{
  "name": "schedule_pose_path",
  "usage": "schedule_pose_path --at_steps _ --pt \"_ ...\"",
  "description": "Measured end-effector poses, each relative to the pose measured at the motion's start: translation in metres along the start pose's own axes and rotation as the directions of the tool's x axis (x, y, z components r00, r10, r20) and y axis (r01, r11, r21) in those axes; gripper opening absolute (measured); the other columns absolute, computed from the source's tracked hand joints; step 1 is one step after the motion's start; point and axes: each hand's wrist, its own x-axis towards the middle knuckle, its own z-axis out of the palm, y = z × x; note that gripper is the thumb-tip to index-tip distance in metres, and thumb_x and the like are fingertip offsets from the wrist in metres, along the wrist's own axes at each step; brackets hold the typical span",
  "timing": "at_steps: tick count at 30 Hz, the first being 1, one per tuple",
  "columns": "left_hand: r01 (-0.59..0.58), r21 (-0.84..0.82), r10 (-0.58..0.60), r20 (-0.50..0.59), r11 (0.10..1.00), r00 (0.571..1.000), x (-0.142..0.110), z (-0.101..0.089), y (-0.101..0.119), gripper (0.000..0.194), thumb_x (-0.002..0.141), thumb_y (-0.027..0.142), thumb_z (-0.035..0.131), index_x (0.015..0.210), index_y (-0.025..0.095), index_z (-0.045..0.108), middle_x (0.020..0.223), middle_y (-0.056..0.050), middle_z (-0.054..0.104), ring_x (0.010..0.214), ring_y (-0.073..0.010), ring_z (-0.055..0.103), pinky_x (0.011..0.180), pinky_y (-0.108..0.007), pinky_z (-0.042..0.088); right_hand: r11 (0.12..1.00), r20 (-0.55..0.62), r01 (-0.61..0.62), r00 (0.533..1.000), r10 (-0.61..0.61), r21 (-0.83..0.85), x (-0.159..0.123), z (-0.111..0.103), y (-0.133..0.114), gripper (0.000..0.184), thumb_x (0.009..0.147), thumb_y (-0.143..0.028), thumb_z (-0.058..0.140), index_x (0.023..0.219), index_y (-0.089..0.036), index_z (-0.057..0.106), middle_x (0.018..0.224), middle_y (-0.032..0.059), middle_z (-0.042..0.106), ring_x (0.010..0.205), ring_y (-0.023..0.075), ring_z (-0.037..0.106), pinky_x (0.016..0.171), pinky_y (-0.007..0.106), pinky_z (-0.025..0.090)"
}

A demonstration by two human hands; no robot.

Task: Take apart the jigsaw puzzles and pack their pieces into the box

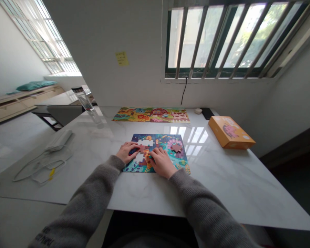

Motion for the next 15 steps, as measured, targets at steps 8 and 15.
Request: schedule_pose_path --at_steps 8,15 --pt "-0.007 0.003 0.006 0.03 1.0 1.0 0.0 -0.001 0.0 0.024 0.086 0.026 0.058 0.108 0.024 0.068 0.125 -0.005 0.062 0.115 -0.0268 0.052 0.102 -0.046 0.04 1.0 0.018 -0.009 1.0 0.01 -0.006 0.0 -0.004 -0.002 0.019 0.095 -0.02 0.052 0.112 -0.022 0.061 0.109 0.0094 0.059 0.104 0.0257 0.048 0.094 0.041 0.042" --pt "0.04 -0.149 -0.067 -0.183 0.988 0.981 0.001 -0.016 -0.016 0.027 0.087 0.019 0.049 0.108 0.019 0.067 0.106 -0.007 0.064 0.103 -0.0223 0.058 0.098 -0.039 0.046 1.0 0.039 -0.002 0.999 0.002 0.0 0.0 -0.007 -0.003 0.019 0.095 -0.021 0.051 0.112 -0.021 0.061 0.109 0.0096 0.059 0.103 0.0252 0.048 0.094 0.041 0.043"
